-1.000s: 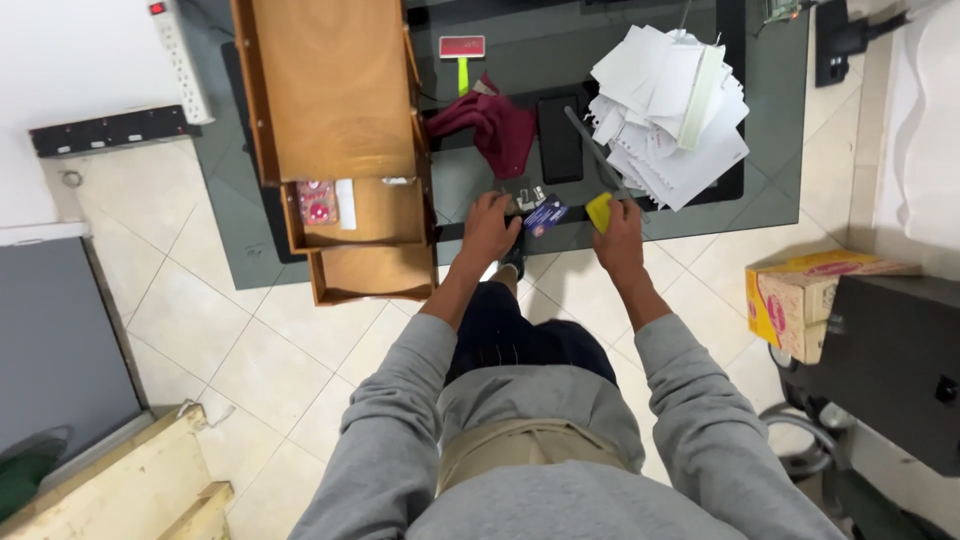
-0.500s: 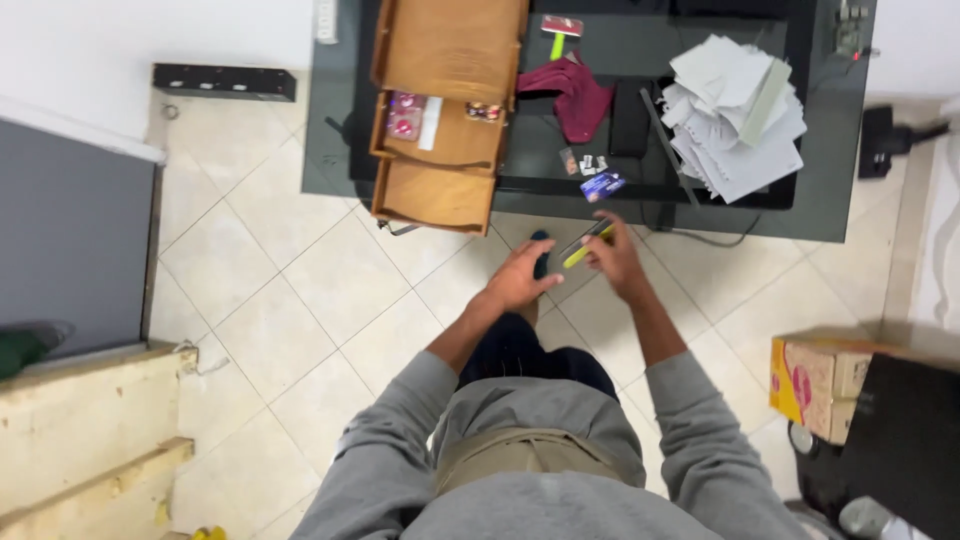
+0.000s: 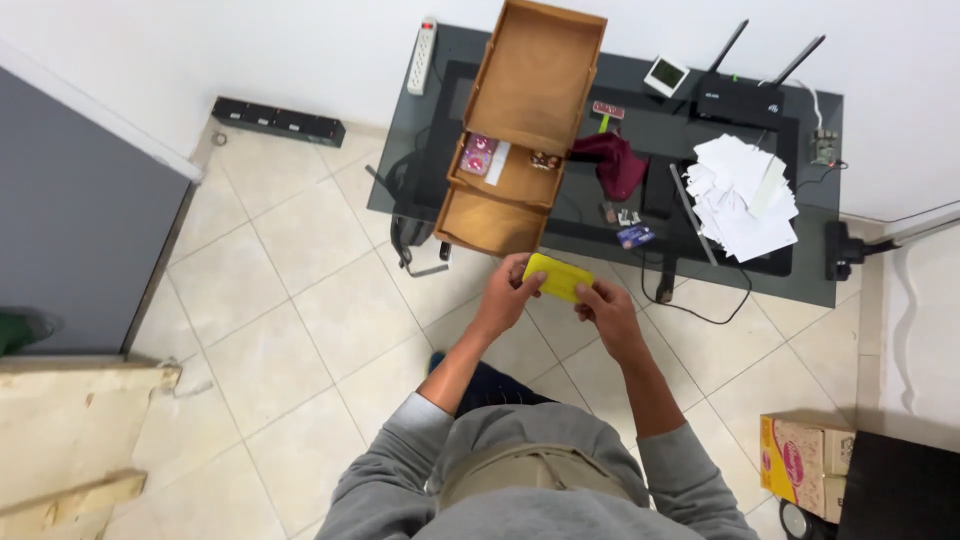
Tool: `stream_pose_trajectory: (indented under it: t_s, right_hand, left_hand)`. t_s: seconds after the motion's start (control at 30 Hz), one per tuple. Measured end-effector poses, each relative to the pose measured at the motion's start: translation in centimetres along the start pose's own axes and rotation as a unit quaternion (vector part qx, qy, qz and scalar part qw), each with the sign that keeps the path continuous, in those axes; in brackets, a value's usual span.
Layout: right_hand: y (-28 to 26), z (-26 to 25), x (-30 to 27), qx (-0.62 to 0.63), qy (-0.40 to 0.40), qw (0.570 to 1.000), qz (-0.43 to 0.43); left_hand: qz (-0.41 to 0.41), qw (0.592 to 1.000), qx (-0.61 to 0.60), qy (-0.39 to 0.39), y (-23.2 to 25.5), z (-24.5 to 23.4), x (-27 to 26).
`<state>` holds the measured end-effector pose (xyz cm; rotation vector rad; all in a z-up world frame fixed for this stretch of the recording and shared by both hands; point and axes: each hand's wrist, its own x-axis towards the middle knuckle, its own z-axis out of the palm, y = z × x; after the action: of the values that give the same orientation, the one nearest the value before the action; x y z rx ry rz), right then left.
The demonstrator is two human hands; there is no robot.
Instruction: Organizing various phone accessories and small items from a desk into a wooden drawer.
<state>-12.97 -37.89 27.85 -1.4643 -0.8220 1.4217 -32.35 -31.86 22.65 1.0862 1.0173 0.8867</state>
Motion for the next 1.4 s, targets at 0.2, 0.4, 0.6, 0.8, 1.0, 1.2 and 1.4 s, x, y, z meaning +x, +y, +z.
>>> stream_pose_trajectory:
  t_s: [0.2,0.4,0.6,0.8,1.0,1.2,1.4]
  right_hand:
    - [-0.3,8.9,1.0,0.038,0.029,0.999,-0.003]
    - [2.8,16.3,5.2,0.008,-0.004,1.000,0.025]
    - [10.3,18.5,9.3,0.029,0.000,0.996,0.087]
    - [9.7,18.2,11.6,-0.038,0.048,0.989,0.133]
    - [7.3,16.4,16.3,-0.028,0.070,0.986,0.152]
    - [11.2,8.4,22.6,0.035,0.207,0.973,0.093]
    - [17.4,-1.1,28.1,0.065,0.375,0.916,0.129]
  left_hand:
    - [0.059,0.998,-0.036,0.000,-0.6,-7.7,1.4]
    - [0.004,0.999,-0.036,0.005,0.8,-16.0,2.2]
    - [-0.043,0.998,0.029,-0.019,-1.9,-20.5,5.2]
    - [-0.139,0.981,0.096,-0.091,-2.0,-20.5,7.2]
    - [-0.153,0.968,0.152,-0.131,-0.7,-18.9,12.0]
    - [-0.157,0.939,0.248,-0.181,-2.7,-15.5,18.7]
    - [-0.135,0.888,0.338,-0.280,-3.7,-9.4,26.0]
